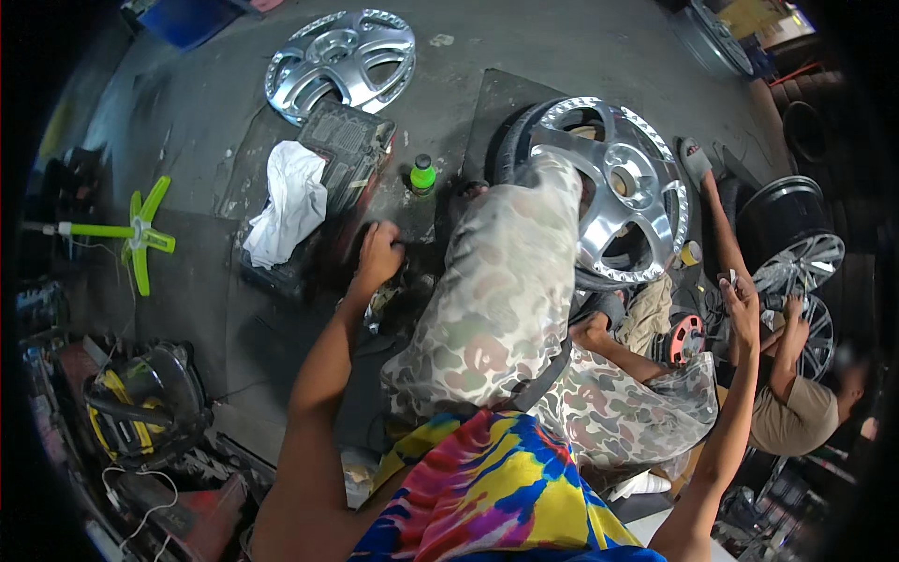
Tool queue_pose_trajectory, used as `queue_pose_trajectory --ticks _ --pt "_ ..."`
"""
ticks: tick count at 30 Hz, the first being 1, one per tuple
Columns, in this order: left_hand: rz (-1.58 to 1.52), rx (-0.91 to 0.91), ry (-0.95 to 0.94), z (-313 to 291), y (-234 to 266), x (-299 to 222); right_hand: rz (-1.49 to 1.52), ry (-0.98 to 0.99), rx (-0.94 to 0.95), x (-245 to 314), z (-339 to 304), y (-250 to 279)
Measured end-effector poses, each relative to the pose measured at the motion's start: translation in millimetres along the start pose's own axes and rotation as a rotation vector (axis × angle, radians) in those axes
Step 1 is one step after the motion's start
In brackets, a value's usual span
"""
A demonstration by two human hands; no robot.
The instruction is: The person sits on the floor and applies small pieces of tape to the bolt holes and edges of a silver wheel rim. They repeatedly tear off tape, place it on the rim, and smooth it down with their fingers. Another person works on a different rim in the background.
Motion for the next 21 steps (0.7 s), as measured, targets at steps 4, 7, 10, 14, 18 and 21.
queue_pose_trajectory --ticks 4,7,10,14,18,21 --pt "-0.143 -0.309 0.110 46.2 -4.2 26.3 0.085 0.012 0.168 29.2 20.4 -44.1" --pt "-0.182 -0.264 0.307 82.2 -38.0 48.3 0.088 0.104 0.199 30.2 46.6 -60.0" --pt "-0.173 -0.439 0.186 89.7 -47.7 63.9 0.136 0.005 0.228 10.7 52.0 -63.0" --pt "0.020 0.213 0.097 61.6 -106.2 102.3 0.127 -0.082 0.236 2.4 59.3 -60.0" --pt "-0.148 0.656 0.507 -27.4 -39.3 32.1 0.481 -0.231 0.351 34.3 65.1 -61.8" --pt "-0.250 0.657 0.529 34.2 13.4 -64.1 0.377 -0.131 0.332 29.1 93.4 -69.6"
Point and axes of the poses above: each hand's wrist, its own z-axis towards the middle knuckle, its own y-axis out of the back of the hand, x = y × z, the point moved 10 cm from there along z, towards the middle knuckle, and after that the axes turned 15 degrees about -y, right-handed, at the moved point
